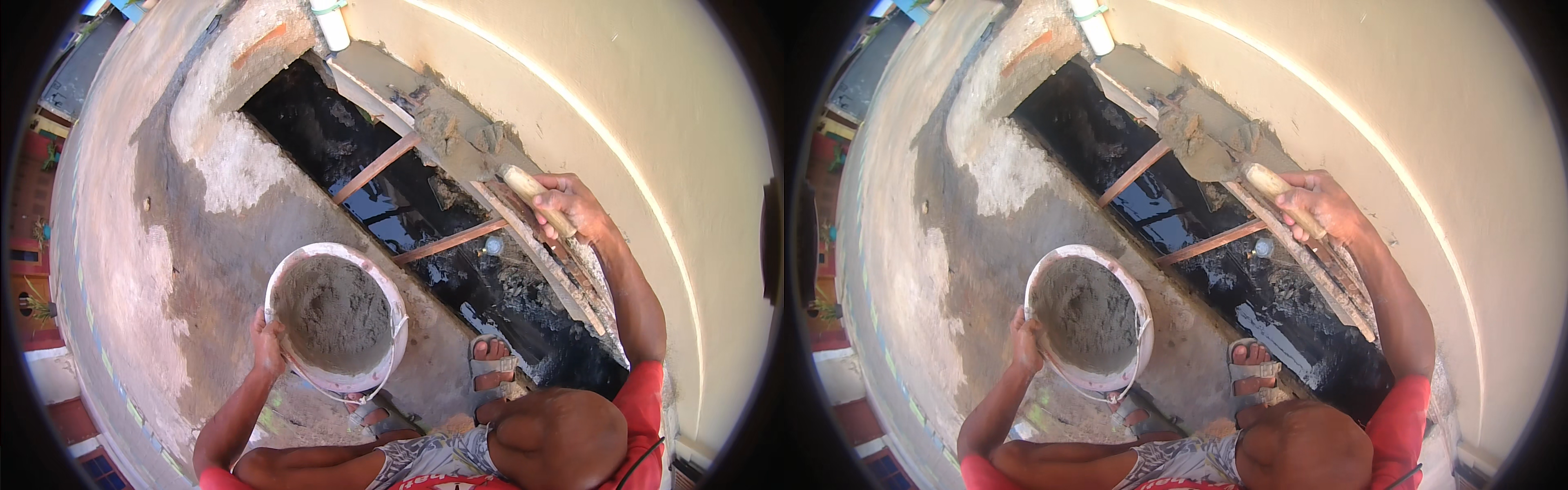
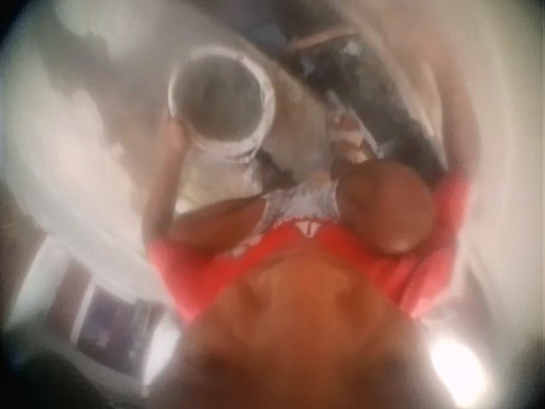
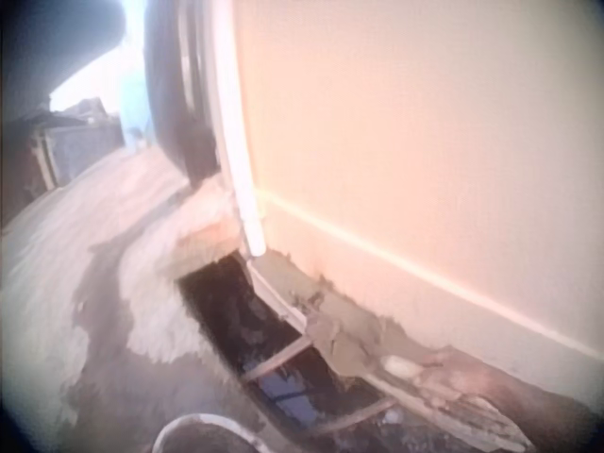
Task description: The person applies wet cement to a horizontal wall opening using a trowel and a bucket. They repeatedly scoop cement from the bucket and spread it along the top edge of the opening, smoothing the surface with the trowel.
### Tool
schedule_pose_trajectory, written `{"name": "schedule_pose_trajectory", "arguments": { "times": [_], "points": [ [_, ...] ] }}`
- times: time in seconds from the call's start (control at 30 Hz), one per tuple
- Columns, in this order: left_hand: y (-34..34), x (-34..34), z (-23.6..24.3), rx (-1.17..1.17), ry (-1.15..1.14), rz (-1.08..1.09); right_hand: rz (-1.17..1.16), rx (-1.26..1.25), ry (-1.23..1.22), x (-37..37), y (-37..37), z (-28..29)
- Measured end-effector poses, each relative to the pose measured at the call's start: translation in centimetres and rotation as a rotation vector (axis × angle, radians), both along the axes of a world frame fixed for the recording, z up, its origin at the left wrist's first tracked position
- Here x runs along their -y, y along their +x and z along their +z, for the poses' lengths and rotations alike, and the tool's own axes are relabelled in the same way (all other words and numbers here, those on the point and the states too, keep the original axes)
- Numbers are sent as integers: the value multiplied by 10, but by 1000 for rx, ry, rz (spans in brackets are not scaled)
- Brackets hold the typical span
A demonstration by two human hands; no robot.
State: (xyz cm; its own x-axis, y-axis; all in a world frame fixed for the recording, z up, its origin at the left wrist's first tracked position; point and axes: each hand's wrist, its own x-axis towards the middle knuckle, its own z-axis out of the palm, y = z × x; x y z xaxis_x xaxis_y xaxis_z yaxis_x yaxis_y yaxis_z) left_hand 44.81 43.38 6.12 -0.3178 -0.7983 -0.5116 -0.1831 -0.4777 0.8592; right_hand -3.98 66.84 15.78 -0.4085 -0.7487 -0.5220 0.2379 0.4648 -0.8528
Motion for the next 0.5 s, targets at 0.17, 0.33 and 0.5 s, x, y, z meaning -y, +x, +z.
{"name": "schedule_pose_trajectory", "arguments": {
  "times": [0.17,0.33,0.5],
  "points": [
    [3,1,-3,59,-7,19,-39,206,-58,24,-50,-26],
    [10,5,-13,55,-1,4,-120,550,-147,21,-77,-56],
    [15,5,-19,85,-1,9,-130,499,-234,6,-58,-45]
  ]
}}
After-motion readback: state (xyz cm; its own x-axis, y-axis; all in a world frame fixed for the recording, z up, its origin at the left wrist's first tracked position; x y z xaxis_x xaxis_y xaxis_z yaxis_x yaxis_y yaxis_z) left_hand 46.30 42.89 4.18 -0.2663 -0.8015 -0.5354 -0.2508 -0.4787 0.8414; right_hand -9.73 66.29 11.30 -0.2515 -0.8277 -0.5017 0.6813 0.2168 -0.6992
